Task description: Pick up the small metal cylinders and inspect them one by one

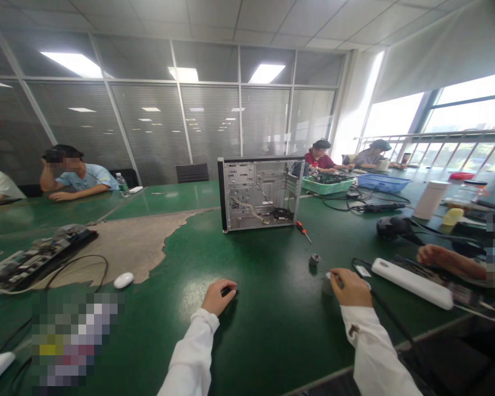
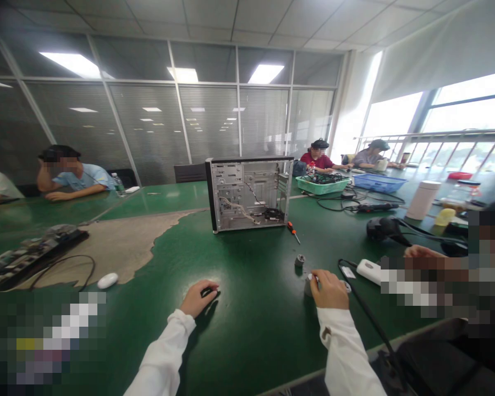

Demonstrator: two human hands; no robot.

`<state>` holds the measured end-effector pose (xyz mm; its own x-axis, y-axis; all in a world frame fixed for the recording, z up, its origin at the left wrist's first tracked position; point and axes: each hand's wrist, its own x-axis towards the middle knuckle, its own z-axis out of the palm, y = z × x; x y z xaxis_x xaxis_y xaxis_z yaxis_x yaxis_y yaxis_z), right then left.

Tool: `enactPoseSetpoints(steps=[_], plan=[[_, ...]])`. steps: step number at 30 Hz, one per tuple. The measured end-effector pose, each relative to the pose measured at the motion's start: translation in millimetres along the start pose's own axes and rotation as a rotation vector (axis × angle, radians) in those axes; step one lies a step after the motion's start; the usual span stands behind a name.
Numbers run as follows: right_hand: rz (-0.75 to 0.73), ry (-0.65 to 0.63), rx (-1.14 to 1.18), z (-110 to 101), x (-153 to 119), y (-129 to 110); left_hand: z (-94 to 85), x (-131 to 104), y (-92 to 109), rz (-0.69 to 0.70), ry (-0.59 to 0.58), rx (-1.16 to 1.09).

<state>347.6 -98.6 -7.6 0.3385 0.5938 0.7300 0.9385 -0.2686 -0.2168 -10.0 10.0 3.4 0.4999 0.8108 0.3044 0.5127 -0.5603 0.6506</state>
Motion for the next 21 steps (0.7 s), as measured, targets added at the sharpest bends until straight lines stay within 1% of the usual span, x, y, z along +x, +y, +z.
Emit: enactPoseSetpoints(steps=[5,9,11,15,18,21], plan=[[-0.021,-0.055,-0.020,-2.3,1.1,1.6,0.6,0.3,-1.6,0.011,-0.001,0.006],[-0.042,-0.035,-0.024,-3.8,-1.6,0.7,0.4,0.3,-1.6,0.010,-0.008,0.006],[-0.066,-0.028,-0.051,-4.6,-4.0,-1.0,0.1,0.3,-0.9,0.003,-0.007,0.004],[-0.111,-0.077,-0.129,-5.1,-7.4,-3.9,-0.5,0.4,0.8,-0.007,-0.004,-0.002],[-0.109,-0.032,-0.199,-4.4,-7.0,-3.4,-1.0,0.3,1.8,-0.013,-0.005,-0.013],[-0.073,0.028,-0.253,-3.3,-5.6,0.8,-1.7,0.0,3.4,-0.015,-0.003,-0.020]])
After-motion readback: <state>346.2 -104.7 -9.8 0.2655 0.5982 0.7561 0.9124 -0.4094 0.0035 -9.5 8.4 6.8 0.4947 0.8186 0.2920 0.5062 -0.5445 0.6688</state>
